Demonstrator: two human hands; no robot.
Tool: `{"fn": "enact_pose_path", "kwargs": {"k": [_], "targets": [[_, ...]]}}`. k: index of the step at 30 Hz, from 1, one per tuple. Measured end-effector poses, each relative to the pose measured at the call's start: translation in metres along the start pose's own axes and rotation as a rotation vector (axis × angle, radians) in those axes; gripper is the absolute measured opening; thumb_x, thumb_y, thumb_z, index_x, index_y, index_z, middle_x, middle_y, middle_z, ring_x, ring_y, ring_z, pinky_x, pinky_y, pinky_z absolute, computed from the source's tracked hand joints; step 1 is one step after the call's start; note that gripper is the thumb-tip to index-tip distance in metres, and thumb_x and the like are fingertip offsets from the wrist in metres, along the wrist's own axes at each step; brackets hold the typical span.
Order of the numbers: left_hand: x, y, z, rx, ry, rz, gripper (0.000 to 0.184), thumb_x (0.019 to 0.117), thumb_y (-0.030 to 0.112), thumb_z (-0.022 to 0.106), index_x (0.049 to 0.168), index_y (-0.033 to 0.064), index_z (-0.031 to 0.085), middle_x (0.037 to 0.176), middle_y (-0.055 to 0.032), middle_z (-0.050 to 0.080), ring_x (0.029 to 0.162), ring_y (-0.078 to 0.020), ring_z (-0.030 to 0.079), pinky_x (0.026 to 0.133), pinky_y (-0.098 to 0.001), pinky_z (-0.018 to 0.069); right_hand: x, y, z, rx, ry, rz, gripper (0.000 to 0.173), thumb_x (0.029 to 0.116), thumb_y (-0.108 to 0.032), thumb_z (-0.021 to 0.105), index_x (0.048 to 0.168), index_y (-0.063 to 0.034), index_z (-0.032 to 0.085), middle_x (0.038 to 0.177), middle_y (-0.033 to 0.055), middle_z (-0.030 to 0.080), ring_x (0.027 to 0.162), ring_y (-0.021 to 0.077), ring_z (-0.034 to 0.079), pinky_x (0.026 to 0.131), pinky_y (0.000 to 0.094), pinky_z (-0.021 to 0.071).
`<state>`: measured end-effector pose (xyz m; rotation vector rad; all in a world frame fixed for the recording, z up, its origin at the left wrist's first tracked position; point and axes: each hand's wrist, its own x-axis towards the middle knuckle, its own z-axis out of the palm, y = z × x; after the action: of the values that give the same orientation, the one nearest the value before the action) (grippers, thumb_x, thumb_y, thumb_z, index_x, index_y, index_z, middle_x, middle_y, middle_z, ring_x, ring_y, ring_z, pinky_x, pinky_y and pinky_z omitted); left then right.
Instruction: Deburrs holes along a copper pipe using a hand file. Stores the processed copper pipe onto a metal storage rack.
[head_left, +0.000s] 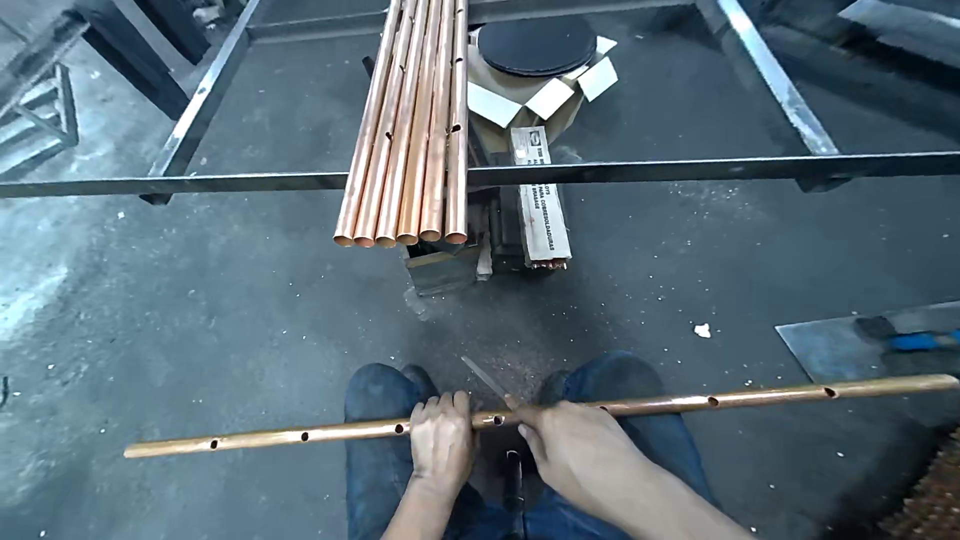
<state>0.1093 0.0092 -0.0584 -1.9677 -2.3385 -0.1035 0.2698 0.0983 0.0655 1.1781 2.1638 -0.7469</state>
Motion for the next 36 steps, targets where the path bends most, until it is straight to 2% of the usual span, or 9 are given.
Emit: {"fn": "enact_pose_path", "kwargs": {"k": [1, 3, 5, 7, 16, 28, 31, 33, 36], "targets": [[-0.004, -0.001, -0.003, -0.018, -0.019, 0.007, 0.032, 0.0734, 0.046, 0.079, 0.087, 0.0178, 0.073, 0.083, 0.0003, 0.074, 0.08, -0.0194, 0.074, 0.068, -0.0404, 0.0588, -0.013, 0.009, 0.004, 0.017, 0.117, -0.019, 0.048, 0.1071, -0.038, 0.041, 0.154, -0.033, 0.049, 0.101, 0.0126, 0.075, 0.094, 0.0358, 0.072, 0.079, 0.0578, 0.0571], [-0.011, -0.004, -0.01, -0.044, -0.057, 0.014, 0.05, 0.0769, 0.065, 0.073, 0.091, 0.0171, 0.074, 0.088, -0.0011, 0.074, 0.085, -0.0216, 0.073, 0.072, -0.0428, 0.059, -0.043, 0.033, 0.017, 0.04, 0.383, -0.055, 0.047, 0.103, -0.037, 0.05, 0.149, -0.0312, 0.057, 0.088, 0.0114, 0.075, 0.073, 0.0349, 0.072, 0.06, 0.0564, 0.0569], [-0.013, -0.007, -0.012, -0.057, -0.053, 0.02, 0.068, 0.0816, 0.082, 0.059, 0.09, 0.016, 0.074, 0.088, -0.0021, 0.074, 0.085, -0.0226, 0.073, 0.073, -0.044, 0.0589, -0.07, 0.058, 0.02, 0.094, 0.436, -0.029, 0.048, 0.1025, -0.038, 0.052, 0.149, -0.0308, 0.057, 0.088, 0.0122, 0.074, 0.07, 0.0353, 0.071, 0.056, 0.0574, 0.055], [-0.013, -0.008, -0.012, -0.054, -0.043, 0.031, 0.075, 0.0834, 0.087, 0.05, 0.089, 0.0154, 0.073, 0.087, -0.0022, 0.074, 0.084, -0.0226, 0.072, 0.071, -0.0436, 0.0583, -0.087, 0.078, 0.023, 0.177, 0.424, 0.015, 0.048, 0.1033, -0.039, 0.051, 0.151, -0.0312, 0.055, 0.091, 0.0129, 0.074, 0.07, 0.0348, 0.07, 0.058, 0.0588, 0.0544], [-0.012, -0.005, -0.014, -0.028, -0.084, 0.076, 0.075, 0.0884, 0.085, 0.044, 0.091, 0.0155, 0.073, 0.09, -0.0026, 0.074, 0.087, -0.022, 0.073, 0.074, -0.0431, 0.0585, -0.077, 0.102, 0.046, 0.208, 0.641, 0.005, 0.047, 0.1006, -0.042, 0.049, 0.145, -0.0345, 0.062, 0.079, 0.0043, 0.072, 0.061, 0.0263, 0.067, 0.051, 0.0518, 0.0525], [-0.017, -0.008, -0.017, -0.079, -0.106, 0.132, 0.07, 0.0966, 0.076, 0.036, 0.097, 0.0159, 0.073, 0.095, -0.0014, 0.074, 0.093, -0.0216, 0.071, 0.08, -0.044, 0.0565, -0.077, 0.112, 0.054, 0.194, 0.731, -0.025, 0.046, 0.0986, -0.041, 0.047, 0.14, -0.0338, 0.066, 0.08, 0.0004, 0.072, 0.061, 0.0228, 0.067, 0.05, 0.0494, 0.0533], [-0.002, 0.013, -0.036, -0.158, -0.317, 0.152, 0.079, 0.0896, 0.084, 0.044, 0.114, 0.0142, 0.072, 0.114, -0.0051, 0.073, 0.111, -0.0252, 0.069, 0.094, -0.0489, 0.0562, -0.077, 0.115, 0.05, 0.212, 0.744, -0.009, 0.046, 0.099, -0.041, 0.048, 0.142, -0.0333, 0.065, 0.081, 0.0001, 0.073, 0.06, 0.0226, 0.067, 0.051, 0.0505, 0.0538], [0.024, 0.043, -0.053, -0.248, -0.566, 0.165, 0.076, 0.0899, 0.077, 0.055, 0.132, 0.015, 0.065, 0.132, -0.0082, 0.066, 0.124, -0.0276, 0.063, 0.103, -0.051, 0.0533, -0.077, 0.117, 0.047, 0.226, 0.756, 0.004, 0.048, 0.1004, -0.041, 0.047, 0.145, -0.0334, 0.061, 0.082, 0.0005, 0.073, 0.06, 0.0223, 0.067, 0.051, 0.0506, 0.0543], [0.068, 0.087, -0.061, -0.256, -0.861, 0.151, 0.076, 0.0908, 0.072, 0.06, 0.14, 0.0148, 0.059, 0.136, -0.0125, 0.063, 0.12, -0.0318, 0.065, 0.1, -0.0554, 0.0549, -0.074, 0.122, 0.045, 0.24, 0.843, 0.008, 0.049, 0.1028, -0.042, 0.041, 0.148, -0.0311, 0.059, 0.078, 0.0002, 0.07, 0.058, 0.0209, 0.065, 0.05, 0.0479, 0.0536]]}}
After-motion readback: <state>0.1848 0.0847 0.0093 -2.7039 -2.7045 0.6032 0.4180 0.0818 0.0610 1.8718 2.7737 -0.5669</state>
